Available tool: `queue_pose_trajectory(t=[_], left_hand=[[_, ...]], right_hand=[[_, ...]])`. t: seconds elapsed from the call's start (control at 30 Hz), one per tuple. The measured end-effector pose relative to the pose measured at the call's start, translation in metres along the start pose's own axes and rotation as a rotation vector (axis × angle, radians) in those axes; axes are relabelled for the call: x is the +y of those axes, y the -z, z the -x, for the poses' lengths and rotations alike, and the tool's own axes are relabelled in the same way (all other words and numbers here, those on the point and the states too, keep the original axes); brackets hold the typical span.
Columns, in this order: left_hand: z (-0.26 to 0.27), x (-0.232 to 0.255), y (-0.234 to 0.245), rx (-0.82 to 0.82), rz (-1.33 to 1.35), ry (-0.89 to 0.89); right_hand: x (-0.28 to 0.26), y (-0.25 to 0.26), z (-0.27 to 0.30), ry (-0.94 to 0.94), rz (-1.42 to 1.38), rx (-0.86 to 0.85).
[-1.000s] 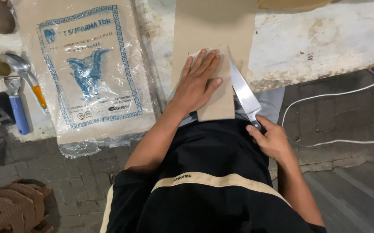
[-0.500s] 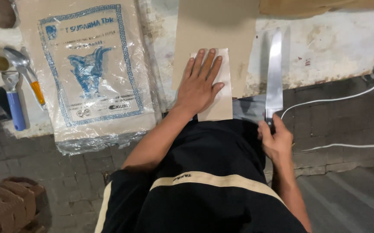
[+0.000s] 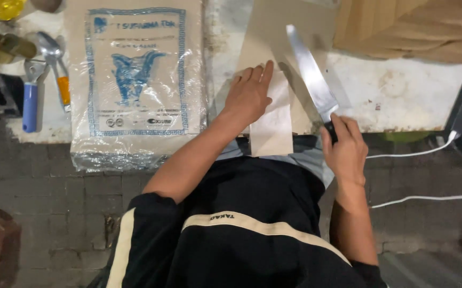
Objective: The person assembles small cardboard boxes by folding and tucking flaps, then places a sheet of white paper inside each box. The person repeats this process for multiple boxes on a cluttered work table.
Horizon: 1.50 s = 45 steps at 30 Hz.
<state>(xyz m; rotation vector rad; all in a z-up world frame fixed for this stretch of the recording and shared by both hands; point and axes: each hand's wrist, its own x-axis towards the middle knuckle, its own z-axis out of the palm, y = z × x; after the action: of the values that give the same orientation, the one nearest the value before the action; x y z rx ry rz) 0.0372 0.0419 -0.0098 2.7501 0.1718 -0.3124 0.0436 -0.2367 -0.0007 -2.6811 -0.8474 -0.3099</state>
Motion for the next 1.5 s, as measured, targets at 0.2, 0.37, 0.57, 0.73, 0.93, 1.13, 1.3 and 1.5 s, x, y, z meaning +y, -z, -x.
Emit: queue_pose_trajectory(t=[0.2, 0.37, 0.57, 0.73, 0.93, 1.13, 1.3, 1.5], left_hand=[[-0.048, -0.026, -0.031, 0.025, 0.145, -0.058], [-0.059, -0.035, -0.030, -0.005, 0.099, -0.099], [-0.028, -0.023, 0.025, -0.131, 0.163, -0.199], [-0.042, -0.038, 0.004, -0.128, 0.281, -0.252], [-0.031, -0.049, 0.010, 0.046, 0.392, -0.410], [-0.036, -0.049, -0.014, 0.127, 0.310, -0.562], [-0.024, -0.042, 0.011, 0.088, 0.290, -0.553], [-0.031, -0.044, 0.039, -0.331, 0.028, -0.565]], right_hand=[[0.011, -0.030, -0.048, 0.032, 0.083, 0.031], [0.018, -0.039, -0.062, -0.012, 0.050, -0.029], [0.018, -0.038, -0.067, -0.100, 0.047, -0.102], [-0.013, -0.010, -0.102, -0.187, 0.127, -0.210], [-0.059, -0.013, -0.209, -0.055, -0.273, -0.065], [-0.047, -0.117, -0.384, 0.037, -0.568, -0.029], [-0.039, -0.164, -0.479, -0.109, -0.217, 0.030], [-0.064, -0.134, -0.492, -0.005, 0.025, -0.030]])
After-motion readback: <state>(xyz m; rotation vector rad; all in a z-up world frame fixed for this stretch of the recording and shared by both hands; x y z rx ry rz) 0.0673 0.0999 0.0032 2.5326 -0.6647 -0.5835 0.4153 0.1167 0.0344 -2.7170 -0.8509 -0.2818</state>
